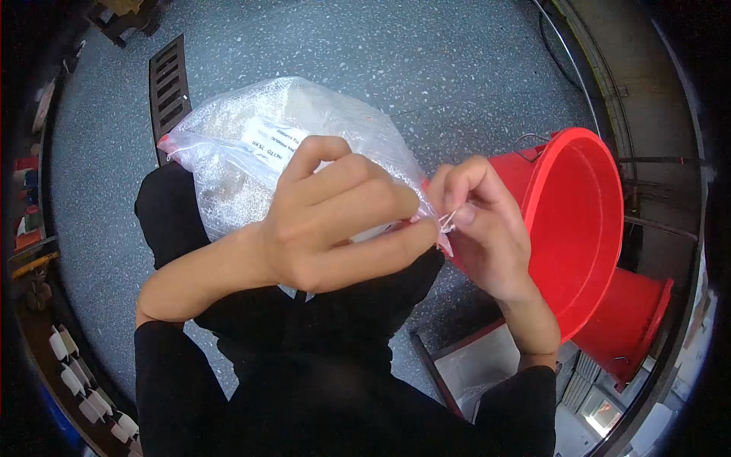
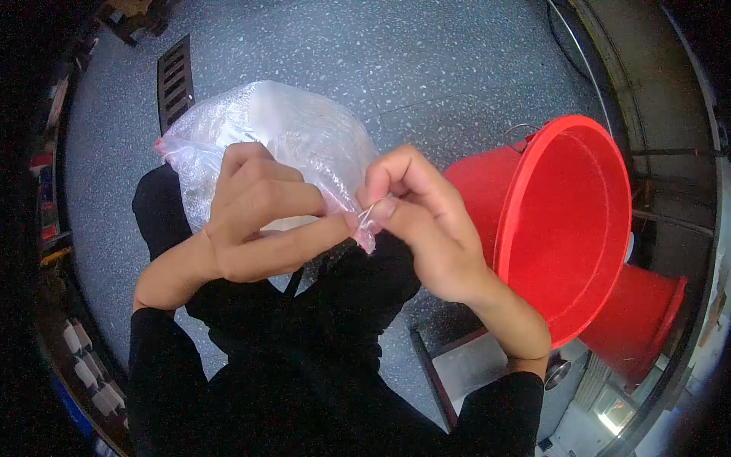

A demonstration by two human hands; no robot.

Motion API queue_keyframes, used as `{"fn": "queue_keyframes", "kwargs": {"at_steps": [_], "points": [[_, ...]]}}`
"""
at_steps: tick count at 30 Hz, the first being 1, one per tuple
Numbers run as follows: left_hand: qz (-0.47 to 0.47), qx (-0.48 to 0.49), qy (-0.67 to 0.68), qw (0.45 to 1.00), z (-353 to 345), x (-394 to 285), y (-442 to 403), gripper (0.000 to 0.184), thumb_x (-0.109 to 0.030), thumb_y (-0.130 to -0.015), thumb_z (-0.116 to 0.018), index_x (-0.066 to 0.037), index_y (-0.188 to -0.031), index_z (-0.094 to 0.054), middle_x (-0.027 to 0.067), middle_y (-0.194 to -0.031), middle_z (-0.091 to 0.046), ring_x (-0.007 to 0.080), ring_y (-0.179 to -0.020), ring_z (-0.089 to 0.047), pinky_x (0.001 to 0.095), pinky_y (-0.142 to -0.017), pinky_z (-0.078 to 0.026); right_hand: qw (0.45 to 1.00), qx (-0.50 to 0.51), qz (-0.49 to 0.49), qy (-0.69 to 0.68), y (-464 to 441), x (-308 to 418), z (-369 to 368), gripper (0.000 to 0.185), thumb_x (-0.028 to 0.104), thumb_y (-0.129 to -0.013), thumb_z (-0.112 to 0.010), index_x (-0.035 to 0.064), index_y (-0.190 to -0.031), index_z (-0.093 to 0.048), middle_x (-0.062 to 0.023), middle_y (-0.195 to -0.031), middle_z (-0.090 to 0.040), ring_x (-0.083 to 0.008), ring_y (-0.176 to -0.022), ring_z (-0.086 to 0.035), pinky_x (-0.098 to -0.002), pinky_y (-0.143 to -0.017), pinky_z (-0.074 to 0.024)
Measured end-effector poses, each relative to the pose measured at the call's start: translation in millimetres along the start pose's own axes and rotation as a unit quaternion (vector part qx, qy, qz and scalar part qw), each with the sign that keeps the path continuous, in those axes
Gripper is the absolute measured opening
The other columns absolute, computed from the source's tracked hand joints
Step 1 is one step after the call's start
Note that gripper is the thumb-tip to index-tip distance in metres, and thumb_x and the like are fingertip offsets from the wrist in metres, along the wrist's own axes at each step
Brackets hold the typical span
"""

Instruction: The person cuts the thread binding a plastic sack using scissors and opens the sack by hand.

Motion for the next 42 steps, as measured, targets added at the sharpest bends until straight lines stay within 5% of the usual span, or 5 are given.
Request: {"fn": "queue_keyframes", "kwargs": {"at_steps": [4,14,23,31,42], "points": [[-0.016,-0.007,-0.011,1.0,2.3,-1.9,0.4,0.035,-0.014,-0.06,-0.08,-0.017,-0.095,-0.078,-0.0051,-0.09,-0.063,0.0129,-0.075,-0.057,0.031,-0.072,-0.038,0.984,0.012,-0.016,-0.176,-5.2,-9.4,7.8,0.013,0.009,-0.099,-0.047,0.005,-0.111,-0.045,-0.0095,-0.091,-0.057,-0.0161,-0.086,-0.056,-0.0304,-0.077,-0.0472],[-0.01,-0.013,-0.005,1.0,2.8,-1.0,-0.2,0.03,-0.013,-0.062,-0.082,-0.016,-0.092,-0.078,-0.004,-0.087,-0.065,0.0132,-0.074,-0.06,0.0317,-0.072,-0.038,0.857,0.083,0.25,0.443,3.8,48.1,-17.1,0.022,-0.008,-0.083,-0.064,0.0001,-0.103,-0.064,-0.0107,-0.098,-0.064,-0.0216,-0.084,-0.061,-0.032,-0.078,-0.0487],[-0.014,-0.007,-0.013,1.0,5.7,-2.8,-1.3,0.032,-0.014,-0.065,-0.077,-0.017,-0.096,-0.079,-0.0047,-0.086,-0.064,0.0122,-0.073,-0.059,0.0312,-0.073,-0.037,0.994,0.025,0.081,-0.069,-5.8,10.8,8.5,0.012,-0.002,-0.091,-0.058,0.0036,-0.1,-0.053,-0.011,-0.096,-0.055,-0.018,-0.087,-0.054,-0.0317,-0.084,-0.0447],[-0.017,0.006,-0.013,1.0,3.3,-2.6,-0.7,0.031,-0.017,-0.065,-0.076,-0.017,-0.096,-0.079,-0.0041,-0.088,-0.064,0.0121,-0.074,-0.059,0.0321,-0.074,-0.037,0.869,0.059,0.223,0.438,5.4,51.5,-19.8,0.025,-0.007,-0.075,-0.063,0.0032,-0.098,-0.066,-0.016,-0.101,-0.061,-0.0228,-0.089,-0.06,-0.0333,-0.078,-0.0497],[-0.021,-0.007,-0.004,1.0,3.3,-5.1,-1.1,0.027,-0.018,-0.067,-0.076,-0.017,-0.094,-0.078,-0.0044,-0.086,-0.064,0.0118,-0.073,-0.06,0.0316,-0.072,-0.036,0.882,0.041,0.239,0.405,5.6,47.5,-15.7,0.018,-0.007,-0.072,-0.065,0.0025,-0.087,-0.066,-0.0107,-0.093,-0.059,-0.0195,-0.078,-0.058,-0.0292,-0.069,-0.0467]]}}
Point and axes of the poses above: each hand's wrist, its own y-axis away from the middle knuckle, its own z-axis out of the back of the hand, x = y × z, the point moved 8 cm from there along -y, towards the middle knuckle
